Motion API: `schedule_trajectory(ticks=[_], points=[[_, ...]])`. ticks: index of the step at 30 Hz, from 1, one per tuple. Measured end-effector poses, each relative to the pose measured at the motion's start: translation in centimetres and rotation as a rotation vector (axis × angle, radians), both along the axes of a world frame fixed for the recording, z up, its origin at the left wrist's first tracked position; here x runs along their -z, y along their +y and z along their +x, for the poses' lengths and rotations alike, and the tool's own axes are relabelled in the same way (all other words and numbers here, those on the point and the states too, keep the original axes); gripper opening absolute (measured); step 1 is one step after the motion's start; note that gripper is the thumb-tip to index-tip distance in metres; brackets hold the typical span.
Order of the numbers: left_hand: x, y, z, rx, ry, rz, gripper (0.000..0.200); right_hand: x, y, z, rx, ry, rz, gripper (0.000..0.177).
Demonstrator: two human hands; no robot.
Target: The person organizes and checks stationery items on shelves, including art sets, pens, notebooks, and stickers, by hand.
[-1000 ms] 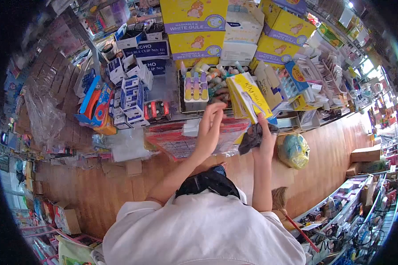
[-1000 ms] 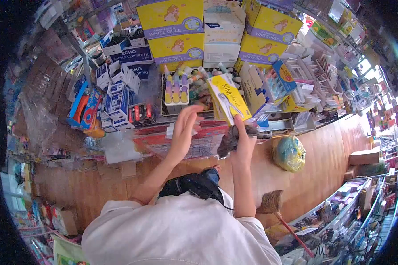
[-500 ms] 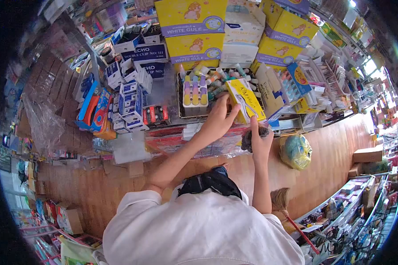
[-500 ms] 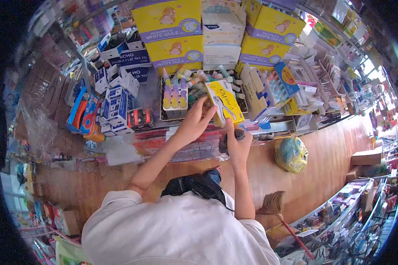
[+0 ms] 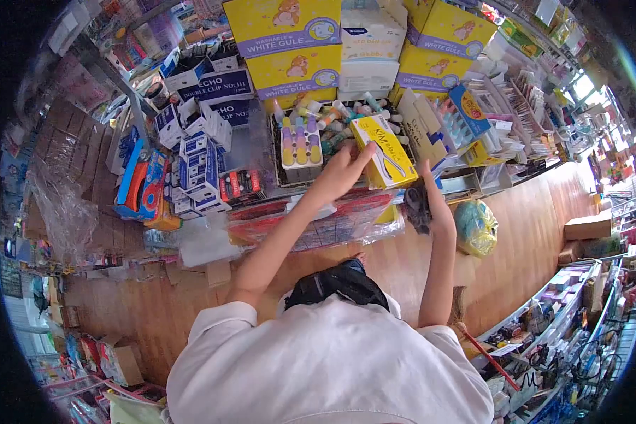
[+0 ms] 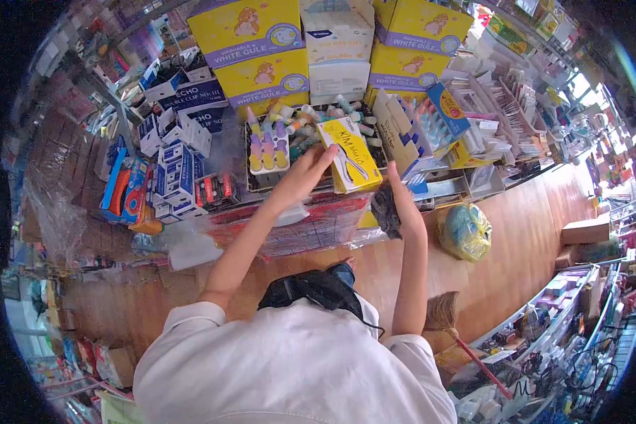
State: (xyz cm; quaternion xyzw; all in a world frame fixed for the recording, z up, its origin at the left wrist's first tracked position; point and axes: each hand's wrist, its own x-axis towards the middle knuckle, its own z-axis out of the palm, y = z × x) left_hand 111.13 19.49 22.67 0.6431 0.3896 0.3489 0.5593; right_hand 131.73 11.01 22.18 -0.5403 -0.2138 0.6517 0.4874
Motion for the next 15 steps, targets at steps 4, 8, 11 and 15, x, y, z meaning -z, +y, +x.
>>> schedule_trajectory(ticks=[4,8,11,15], points=[[-0.8,1.3,-0.6,0.178,-0.044,-0.165,0.055,-1.2,0.1,-0.8,-0.1,0.016,0.055,0.054],[0.6,1.2,-0.2,0.173,-0.28,-0.269,0.051,0.4,0.6,-0.8,-0.034,-0.16,0.093,0.05],[-0.1,0.3,-0.5,0.152,-0.371,-0.394,0.048,-0.2,-0.2,-2.6,-0.04,-0.369,0.232,0.057],[-0.5,-1.7,-0.4,0.114,-0.516,-0.412,0.048,-3.3,-2.2,-6.2,-0.012,-0.957,0.472,0.071]])
